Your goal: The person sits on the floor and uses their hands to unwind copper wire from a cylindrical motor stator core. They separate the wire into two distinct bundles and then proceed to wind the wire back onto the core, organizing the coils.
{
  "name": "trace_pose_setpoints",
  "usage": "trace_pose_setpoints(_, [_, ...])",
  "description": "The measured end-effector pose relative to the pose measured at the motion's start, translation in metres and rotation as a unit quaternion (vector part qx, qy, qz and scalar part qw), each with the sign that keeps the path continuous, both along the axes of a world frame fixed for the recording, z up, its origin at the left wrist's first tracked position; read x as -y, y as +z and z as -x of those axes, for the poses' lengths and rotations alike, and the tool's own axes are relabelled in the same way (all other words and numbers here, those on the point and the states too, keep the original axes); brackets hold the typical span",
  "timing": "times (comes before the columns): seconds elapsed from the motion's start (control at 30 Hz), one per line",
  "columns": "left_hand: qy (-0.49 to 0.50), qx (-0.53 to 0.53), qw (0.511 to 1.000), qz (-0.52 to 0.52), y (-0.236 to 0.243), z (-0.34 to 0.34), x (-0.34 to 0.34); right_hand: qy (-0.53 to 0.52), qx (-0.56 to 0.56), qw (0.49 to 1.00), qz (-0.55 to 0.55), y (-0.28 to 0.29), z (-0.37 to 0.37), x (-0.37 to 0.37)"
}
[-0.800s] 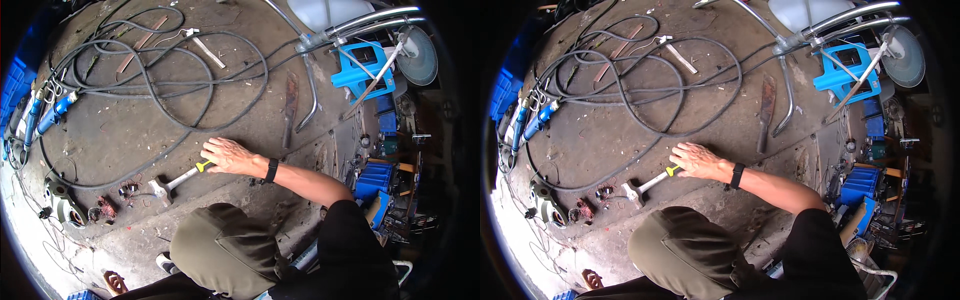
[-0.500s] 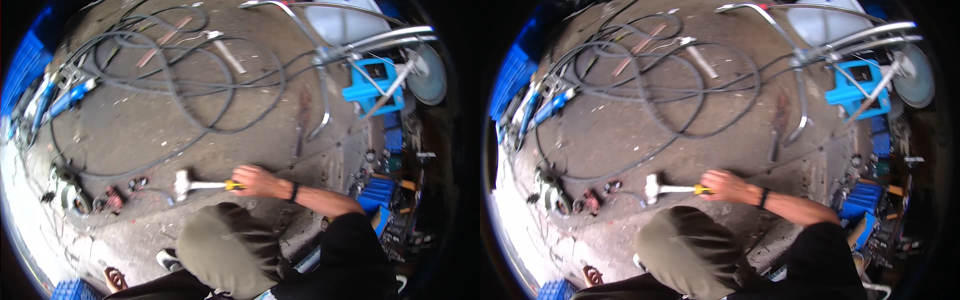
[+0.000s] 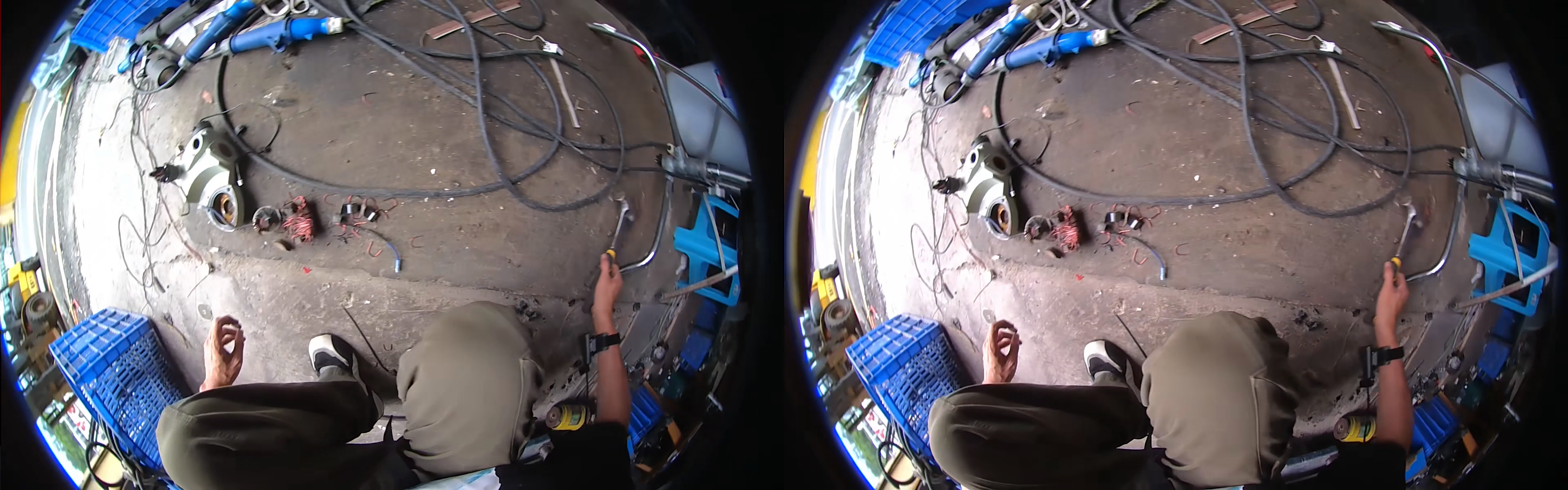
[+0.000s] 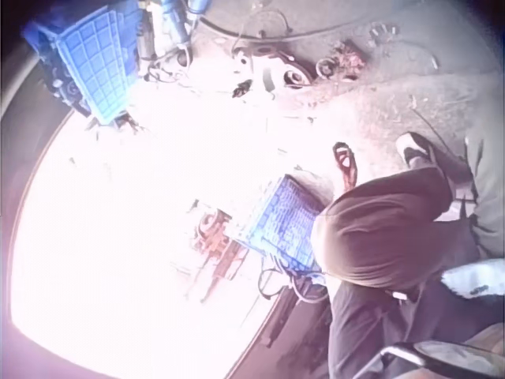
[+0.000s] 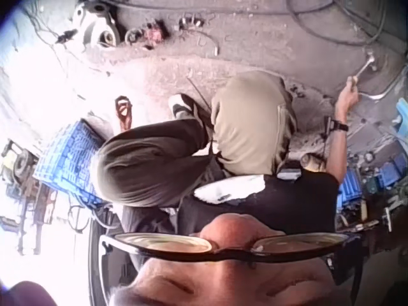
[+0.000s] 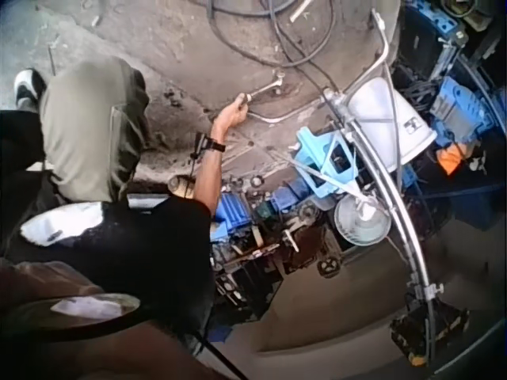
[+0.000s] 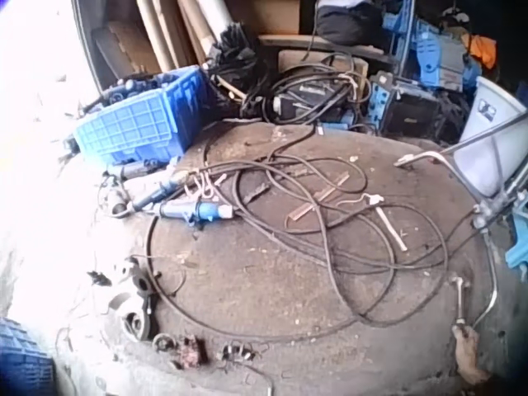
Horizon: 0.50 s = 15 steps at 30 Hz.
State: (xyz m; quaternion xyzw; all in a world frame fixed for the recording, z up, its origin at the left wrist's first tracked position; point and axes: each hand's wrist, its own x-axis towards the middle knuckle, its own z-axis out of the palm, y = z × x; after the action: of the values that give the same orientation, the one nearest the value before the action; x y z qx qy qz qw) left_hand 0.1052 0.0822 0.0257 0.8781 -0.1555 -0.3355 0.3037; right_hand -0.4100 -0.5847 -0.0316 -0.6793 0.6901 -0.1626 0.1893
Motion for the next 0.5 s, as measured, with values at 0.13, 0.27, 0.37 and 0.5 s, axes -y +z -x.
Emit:
trace_pose_setpoints(0.13, [-0.059, 0.038, 0.997, 0.013, 0.014, -0.008, 0.040, 0.038, -0.074, 0.996, 0.021, 0.004, 0.005, 0.046])
trace_pose_setpoints(0.27, [-0.066, 0.037, 0.996, 0.037, 0.013, -0.008, 0.051, 0.094, -0.114, 0.985, 0.093, 0.015, 0.014, 0.040])
trace_pose_setpoints(0.37, [-0.080, 0.027, 0.995, 0.052, 0.014, -0.005, 0.058, 0.165, -0.036, 0.986, -0.008, 0.058, -0.067, -0.013])
trace_pose_setpoints(0.5, [-0.172, 0.088, 0.977, 0.091, 0.006, -0.014, 0.095, 0.358, 0.068, 0.912, -0.187, 0.070, -0.180, -0.073])
